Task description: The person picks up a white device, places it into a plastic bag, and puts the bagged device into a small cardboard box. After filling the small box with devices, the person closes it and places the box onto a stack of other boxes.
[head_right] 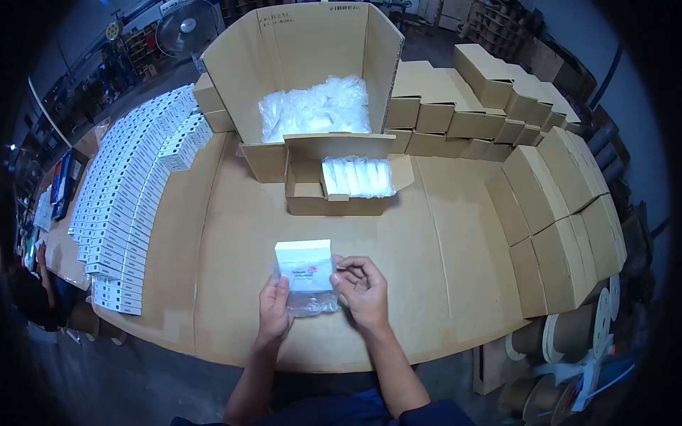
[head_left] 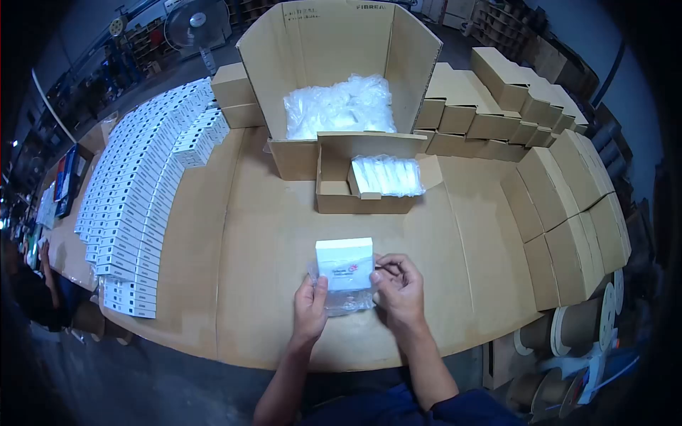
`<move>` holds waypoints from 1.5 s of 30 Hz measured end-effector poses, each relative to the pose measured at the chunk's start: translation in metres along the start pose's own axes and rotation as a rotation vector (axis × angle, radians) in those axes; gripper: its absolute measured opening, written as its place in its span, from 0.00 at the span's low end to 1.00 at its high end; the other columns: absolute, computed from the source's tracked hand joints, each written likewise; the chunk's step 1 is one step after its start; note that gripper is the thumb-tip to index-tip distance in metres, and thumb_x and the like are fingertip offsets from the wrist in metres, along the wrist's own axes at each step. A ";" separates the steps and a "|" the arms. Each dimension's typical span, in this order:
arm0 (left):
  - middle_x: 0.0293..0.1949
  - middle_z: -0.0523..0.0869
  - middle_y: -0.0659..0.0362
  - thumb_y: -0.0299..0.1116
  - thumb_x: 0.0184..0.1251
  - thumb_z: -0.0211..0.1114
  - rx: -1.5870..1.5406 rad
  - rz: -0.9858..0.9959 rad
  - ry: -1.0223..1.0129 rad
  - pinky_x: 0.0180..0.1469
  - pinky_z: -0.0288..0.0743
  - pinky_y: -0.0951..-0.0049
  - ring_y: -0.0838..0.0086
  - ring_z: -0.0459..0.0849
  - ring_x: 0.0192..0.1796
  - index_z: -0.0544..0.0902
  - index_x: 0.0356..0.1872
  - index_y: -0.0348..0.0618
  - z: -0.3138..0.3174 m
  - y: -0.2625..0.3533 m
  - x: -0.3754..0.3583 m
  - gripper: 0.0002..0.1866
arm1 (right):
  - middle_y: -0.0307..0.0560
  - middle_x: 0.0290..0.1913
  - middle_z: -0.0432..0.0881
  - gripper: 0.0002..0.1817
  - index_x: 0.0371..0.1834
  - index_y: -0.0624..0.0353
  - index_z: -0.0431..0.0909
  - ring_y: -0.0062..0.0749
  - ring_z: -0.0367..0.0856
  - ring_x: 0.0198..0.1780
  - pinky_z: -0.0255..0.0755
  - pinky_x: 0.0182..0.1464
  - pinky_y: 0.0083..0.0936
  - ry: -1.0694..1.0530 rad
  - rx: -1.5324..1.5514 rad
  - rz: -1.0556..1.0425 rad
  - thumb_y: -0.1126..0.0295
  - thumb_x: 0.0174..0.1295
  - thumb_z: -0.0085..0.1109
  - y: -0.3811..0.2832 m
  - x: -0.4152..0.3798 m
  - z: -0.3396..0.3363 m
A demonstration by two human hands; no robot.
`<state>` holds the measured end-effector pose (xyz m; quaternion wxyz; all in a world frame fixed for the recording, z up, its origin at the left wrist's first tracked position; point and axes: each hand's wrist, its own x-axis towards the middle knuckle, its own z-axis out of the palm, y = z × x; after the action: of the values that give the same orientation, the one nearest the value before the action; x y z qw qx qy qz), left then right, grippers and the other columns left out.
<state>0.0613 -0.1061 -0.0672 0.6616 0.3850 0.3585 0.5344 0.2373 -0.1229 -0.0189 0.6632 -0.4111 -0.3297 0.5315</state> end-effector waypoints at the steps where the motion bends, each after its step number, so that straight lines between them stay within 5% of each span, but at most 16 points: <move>1: 0.57 0.85 0.56 0.36 0.88 0.49 0.028 0.012 -0.007 0.65 0.75 0.70 0.76 0.82 0.58 0.76 0.66 0.34 -0.001 -0.002 0.000 0.19 | 0.54 0.58 0.84 0.13 0.51 0.65 0.77 0.27 0.83 0.55 0.77 0.61 0.25 0.047 -0.031 0.014 0.82 0.67 0.68 0.006 -0.003 0.000; 9: 0.64 0.82 0.51 0.42 0.91 0.38 0.165 0.130 -0.026 0.71 0.70 0.66 0.71 0.79 0.65 0.71 0.73 0.32 0.009 0.016 0.002 0.27 | 0.60 0.60 0.86 0.06 0.45 0.66 0.80 0.32 0.84 0.58 0.76 0.64 0.28 -0.038 -0.069 -0.080 0.79 0.69 0.68 0.001 0.003 -0.009; 12: 0.68 0.80 0.49 0.43 0.91 0.36 0.216 0.227 -0.086 0.73 0.67 0.65 0.68 0.77 0.69 0.68 0.77 0.33 0.014 0.027 0.006 0.29 | 0.60 0.62 0.85 0.07 0.44 0.62 0.80 0.21 0.83 0.47 0.76 0.52 0.22 -0.120 -0.068 -0.199 0.73 0.71 0.68 -0.005 0.007 -0.004; 15: 0.68 0.79 0.48 0.45 0.91 0.37 0.201 0.257 -0.139 0.74 0.67 0.65 0.66 0.76 0.70 0.64 0.80 0.33 0.008 0.022 0.007 0.30 | 0.54 0.54 0.88 0.05 0.45 0.64 0.78 0.25 0.83 0.53 0.75 0.58 0.23 -0.184 -0.064 -0.179 0.75 0.74 0.64 -0.004 0.008 -0.007; 21: 0.65 0.81 0.50 0.46 0.90 0.40 0.264 0.201 -0.115 0.73 0.67 0.67 0.68 0.77 0.68 0.57 0.82 0.34 0.004 0.014 0.005 0.32 | 0.33 0.38 0.79 0.04 0.46 0.64 0.75 0.10 0.71 0.36 0.64 0.40 0.10 0.089 -0.172 -0.130 0.76 0.76 0.60 -0.002 -0.004 0.012; 23: 0.64 0.81 0.51 0.44 0.90 0.43 0.258 0.188 -0.096 0.73 0.66 0.67 0.69 0.77 0.67 0.56 0.83 0.35 0.018 0.024 0.004 0.31 | 0.37 0.38 0.81 0.04 0.47 0.65 0.75 0.12 0.76 0.38 0.69 0.41 0.11 0.147 -0.180 -0.172 0.77 0.76 0.60 -0.006 -0.007 0.019; 29: 0.58 0.82 0.53 0.40 0.87 0.53 0.078 -0.049 -0.084 0.63 0.80 0.66 0.70 0.82 0.61 0.70 0.70 0.35 0.022 0.018 -0.002 0.22 | 0.50 0.43 0.87 0.07 0.51 0.66 0.73 0.16 0.81 0.40 0.75 0.43 0.13 0.221 -0.189 -0.223 0.76 0.77 0.58 0.002 -0.011 0.019; 32: 0.49 0.87 0.52 0.41 0.86 0.54 -0.140 -0.143 -0.022 0.57 0.87 0.62 0.67 0.89 0.52 0.82 0.54 0.34 0.025 0.025 -0.003 0.18 | 0.64 0.56 0.86 0.10 0.56 0.64 0.69 0.22 0.84 0.48 0.76 0.50 0.18 0.146 -0.080 -0.104 0.74 0.78 0.57 -0.009 -0.011 0.017; 35: 0.48 0.87 0.51 0.38 0.87 0.52 -0.049 -0.105 0.059 0.57 0.90 0.55 0.63 0.90 0.51 0.80 0.52 0.33 0.024 0.022 0.001 0.16 | 0.73 0.68 0.78 0.13 0.61 0.60 0.65 0.32 0.81 0.62 0.74 0.62 0.27 0.099 -0.059 -0.198 0.71 0.80 0.54 -0.007 -0.007 0.016; 36: 0.46 0.88 0.51 0.38 0.87 0.52 -0.043 -0.083 0.099 0.56 0.90 0.56 0.63 0.91 0.49 0.81 0.51 0.32 0.027 0.025 0.003 0.16 | 0.73 0.72 0.74 0.10 0.58 0.62 0.72 0.43 0.74 0.73 0.66 0.72 0.36 0.077 0.058 -0.172 0.72 0.78 0.55 -0.003 -0.007 0.010; 40: 0.46 0.88 0.51 0.37 0.87 0.53 -0.007 -0.062 0.135 0.55 0.90 0.58 0.65 0.91 0.48 0.81 0.51 0.32 0.026 0.027 0.008 0.16 | 0.67 0.73 0.74 0.08 0.46 0.63 0.90 0.51 0.74 0.74 0.66 0.73 0.37 -0.237 -0.287 -0.378 0.77 0.68 0.64 -0.014 -0.008 -0.009; 45: 0.45 0.88 0.52 0.38 0.87 0.52 -0.025 -0.046 0.120 0.52 0.91 0.60 0.67 0.91 0.46 0.82 0.49 0.33 0.027 0.023 0.004 0.17 | 0.55 0.53 0.90 0.17 0.52 0.62 0.89 0.37 0.88 0.55 0.79 0.58 0.32 -0.321 -0.628 -0.183 0.81 0.58 0.73 -0.022 -0.005 -0.008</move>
<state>0.0760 -0.1030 -0.0345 0.6558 0.3356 0.3996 0.5456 0.2531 -0.1315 -0.0027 0.4890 -0.4749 -0.6122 0.4007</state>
